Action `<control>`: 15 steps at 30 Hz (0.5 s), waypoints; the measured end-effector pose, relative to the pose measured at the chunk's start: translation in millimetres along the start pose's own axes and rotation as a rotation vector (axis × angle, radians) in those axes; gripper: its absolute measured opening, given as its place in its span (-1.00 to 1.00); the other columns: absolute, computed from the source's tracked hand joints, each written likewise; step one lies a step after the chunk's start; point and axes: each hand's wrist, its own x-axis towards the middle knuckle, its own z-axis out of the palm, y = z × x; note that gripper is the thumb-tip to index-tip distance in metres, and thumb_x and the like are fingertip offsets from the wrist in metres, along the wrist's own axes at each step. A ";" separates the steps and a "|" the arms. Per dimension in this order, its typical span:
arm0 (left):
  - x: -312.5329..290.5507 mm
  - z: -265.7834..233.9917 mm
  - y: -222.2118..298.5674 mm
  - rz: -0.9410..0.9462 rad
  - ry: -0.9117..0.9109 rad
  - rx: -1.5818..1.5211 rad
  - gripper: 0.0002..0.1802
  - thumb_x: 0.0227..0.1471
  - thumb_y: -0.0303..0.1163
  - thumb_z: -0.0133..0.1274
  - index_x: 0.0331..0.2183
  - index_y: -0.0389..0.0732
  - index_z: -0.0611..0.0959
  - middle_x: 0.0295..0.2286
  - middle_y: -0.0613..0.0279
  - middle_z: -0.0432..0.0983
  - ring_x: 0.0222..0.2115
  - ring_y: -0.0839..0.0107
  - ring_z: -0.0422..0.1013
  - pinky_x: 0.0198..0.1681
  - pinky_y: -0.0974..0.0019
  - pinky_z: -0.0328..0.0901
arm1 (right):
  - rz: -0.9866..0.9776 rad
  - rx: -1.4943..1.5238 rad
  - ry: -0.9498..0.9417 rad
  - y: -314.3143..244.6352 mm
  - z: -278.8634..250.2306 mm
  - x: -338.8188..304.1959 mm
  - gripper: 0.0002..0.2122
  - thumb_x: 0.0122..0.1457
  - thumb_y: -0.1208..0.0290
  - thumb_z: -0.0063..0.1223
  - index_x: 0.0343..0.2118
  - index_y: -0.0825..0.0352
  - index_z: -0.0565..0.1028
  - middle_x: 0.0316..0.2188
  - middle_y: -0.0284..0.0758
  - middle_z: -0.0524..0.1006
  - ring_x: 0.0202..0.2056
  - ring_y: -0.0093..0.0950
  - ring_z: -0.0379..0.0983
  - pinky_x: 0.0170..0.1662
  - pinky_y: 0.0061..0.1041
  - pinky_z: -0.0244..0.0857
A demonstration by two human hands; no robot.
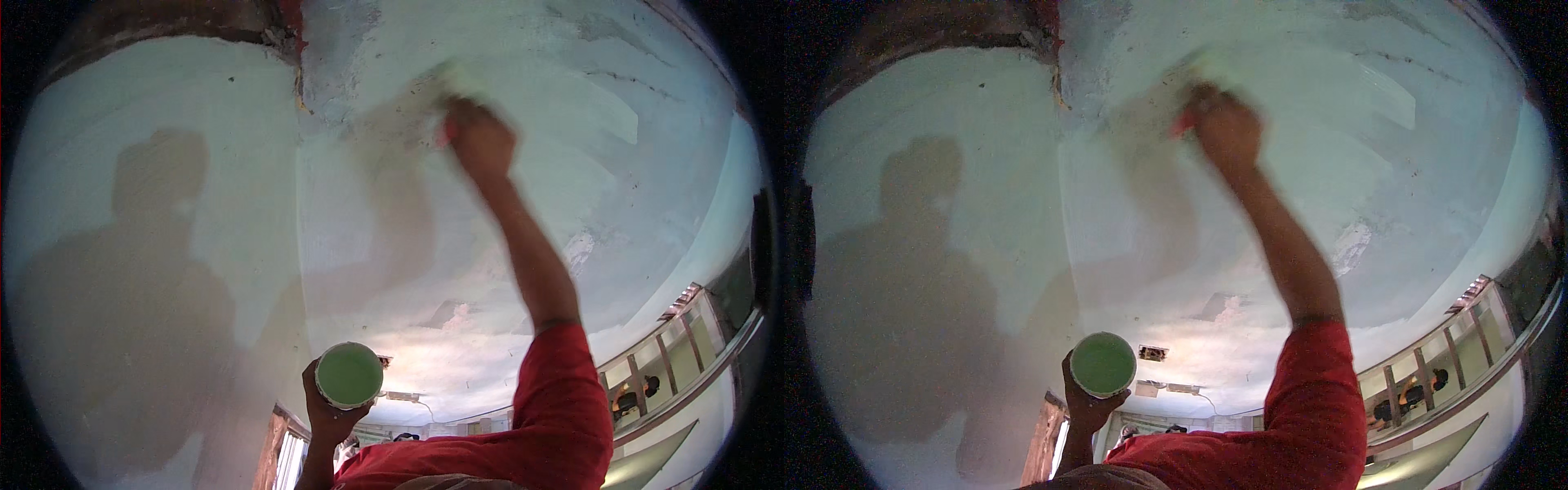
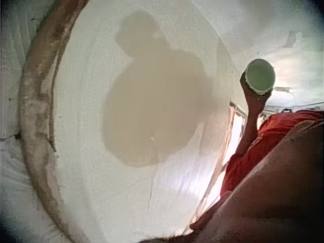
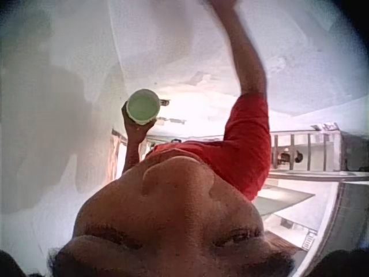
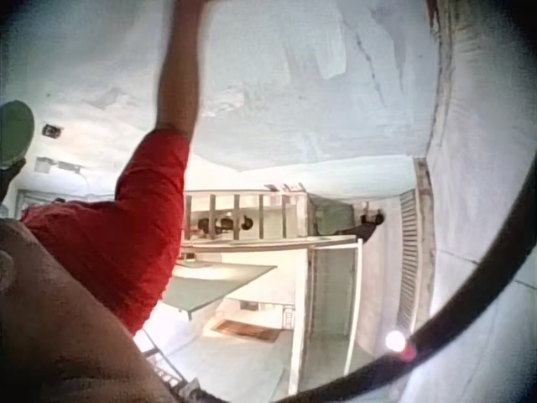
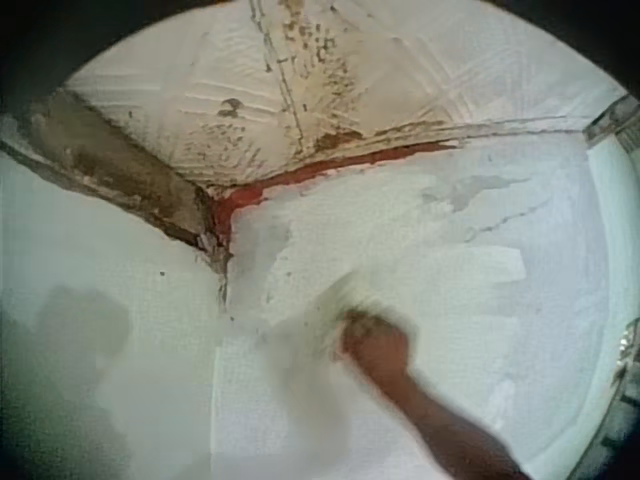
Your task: Painting a ceiling using a brush and a paint bucket.
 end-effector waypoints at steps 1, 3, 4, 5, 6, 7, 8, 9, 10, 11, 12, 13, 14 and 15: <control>-0.3 2.1 1.4 -0.018 -0.012 0.043 0.14 -0.39 -0.45 0.51 0.19 -0.24 0.19 0.03 -0.03 0.38 0.05 0.14 0.41 0.09 0.07 0.37 | -0.197 0.046 0.020 -37.7 12.3 -27.7 -0.82 0.13 0.36 0.12 -0.19 0.10 0.61 -0.34 -0.37 0.65 -0.34 -0.36 0.59 -0.30 -0.30 0.49; -1.1 9.7 2.7 -0.026 -0.029 0.046 0.15 -0.39 -0.45 0.51 0.20 -0.24 0.18 0.03 -0.02 0.38 0.05 0.14 0.41 0.09 0.08 0.38 | -0.378 0.404 0.184 -91.9 26.9 -70.6 -0.84 0.12 0.35 0.15 -0.23 0.10 0.64 -0.35 -0.35 0.64 -0.33 -0.35 0.60 -0.31 -0.30 0.49; -1.1 12.4 3.6 -0.028 -0.037 0.056 0.16 -0.39 -0.44 0.51 0.21 -0.23 0.17 0.04 -0.02 0.37 0.05 0.14 0.41 0.09 0.09 0.38 | -0.353 0.405 0.190 -99.5 31.2 -78.7 -0.84 0.12 0.35 0.15 -0.23 0.10 0.64 -0.35 -0.35 0.64 -0.33 -0.35 0.60 -0.31 -0.30 0.49; -1.2 15.6 4.0 -0.029 -0.050 0.068 0.16 -0.39 -0.44 0.51 0.21 -0.23 0.17 0.04 -0.02 0.37 0.05 0.14 0.41 0.09 0.09 0.38 | -0.294 0.529 0.022 -98.9 31.5 -81.0 -0.83 0.11 0.35 0.16 -0.23 0.10 0.65 -0.35 -0.34 0.64 -0.33 -0.34 0.60 -0.29 -0.30 0.49; -1.9 17.7 4.0 -0.030 -0.062 0.038 0.16 -0.38 -0.44 0.51 0.21 -0.23 0.17 0.04 -0.01 0.37 0.05 0.15 0.41 0.09 0.09 0.38 | -0.258 0.675 -0.086 -95.8 27.2 -82.7 -0.83 0.11 0.35 0.17 -0.23 0.11 0.66 -0.34 -0.33 0.65 -0.32 -0.33 0.60 -0.28 -0.30 0.49; -2.8 18.6 4.4 -0.040 -0.076 0.016 0.16 -0.38 -0.44 0.51 0.20 -0.22 0.17 0.04 -0.01 0.36 0.05 0.15 0.41 0.09 0.10 0.39 | -0.197 0.634 -0.049 -74.9 21.6 -71.7 -0.83 0.13 0.36 0.17 -0.22 0.12 0.67 -0.29 -0.32 0.66 -0.29 -0.27 0.60 -0.23 -0.29 0.49; -3.7 18.0 4.9 -0.013 -0.089 0.116 0.15 -0.38 -0.44 0.52 0.20 -0.22 0.17 0.04 0.02 0.36 0.04 0.17 0.41 0.07 0.12 0.40 | -0.066 0.674 -0.046 -42.9 13.7 -59.2 -0.86 0.13 0.39 0.20 -0.25 0.16 0.69 -0.25 -0.28 0.68 -0.27 -0.29 0.62 -0.20 -0.38 0.49; -5.1 18.4 5.1 -0.009 -0.093 0.105 0.15 -0.38 -0.44 0.52 0.20 -0.22 0.17 0.04 0.02 0.36 0.04 0.17 0.41 0.07 0.12 0.40 | 0.134 0.839 -0.102 -5.9 4.2 -44.1 -0.88 0.14 0.43 0.24 -0.27 0.23 0.69 -0.25 -0.29 0.69 -0.27 -0.41 0.63 -0.17 -0.49 0.47; -5.4 19.1 4.5 -0.029 -0.082 0.076 0.15 -0.38 -0.44 0.52 0.19 -0.23 0.18 0.03 0.02 0.36 0.04 0.17 0.41 0.07 0.12 0.40 | 0.189 0.897 0.022 35.6 -7.9 -31.5 -0.89 0.14 0.48 0.24 -0.28 0.28 0.68 -0.28 -0.33 0.70 -0.27 -0.54 0.61 -0.17 -0.56 0.45; -5.6 19.5 4.1 -0.060 -0.070 0.058 0.15 -0.38 -0.43 0.52 0.19 -0.23 0.18 0.02 0.02 0.37 0.04 0.18 0.41 0.07 0.12 0.39 | 0.225 0.737 0.086 81.1 -20.4 -17.1 -0.88 0.18 0.50 0.18 -0.25 0.30 0.67 -0.28 -0.36 0.70 -0.26 -0.57 0.60 -0.16 -0.56 0.44; -6.3 19.3 3.7 -0.047 -0.067 0.046 0.15 -0.38 -0.43 0.52 0.19 -0.23 0.18 0.02 0.02 0.37 0.04 0.18 0.41 0.07 0.12 0.39 | 0.163 0.701 0.267 122.8 -32.4 -6.4 -0.87 0.19 0.46 0.16 -0.25 0.30 0.67 -0.30 -0.34 0.70 -0.26 -0.55 0.61 -0.15 -0.54 0.44; -6.5 19.4 3.7 -0.065 -0.059 0.050 0.14 -0.38 -0.43 0.52 0.19 -0.24 0.18 0.02 0.02 0.37 0.04 0.18 0.41 0.07 0.13 0.39 | 0.253 0.442 0.331 163.9 -45.6 -2.9 -0.85 0.22 0.36 0.13 -0.23 0.23 0.67 -0.29 -0.34 0.70 -0.26 -0.49 0.62 -0.15 -0.50 0.44; -6.8 19.2 3.9 -0.089 -0.054 0.061 0.14 -0.38 -0.43 0.52 0.19 -0.24 0.18 0.01 0.02 0.37 0.03 0.19 0.41 0.07 0.13 0.39 | 0.374 0.244 0.356 198.4 -53.9 6.8 -0.82 0.22 0.26 0.12 -0.21 0.13 0.68 -0.30 -0.35 0.69 -0.26 -0.42 0.63 -0.15 -0.46 0.44; -6.1 19.6 3.9 -0.081 -0.053 0.056 0.14 -0.38 -0.43 0.52 0.19 -0.24 0.18 0.01 0.02 0.37 0.03 0.19 0.41 0.07 0.13 0.39 | 0.499 0.090 0.451 223.8 -57.7 11.4 -0.81 0.20 0.18 0.13 -0.19 0.04 0.69 -0.31 -0.36 0.69 -0.26 -0.35 0.64 -0.17 -0.42 0.45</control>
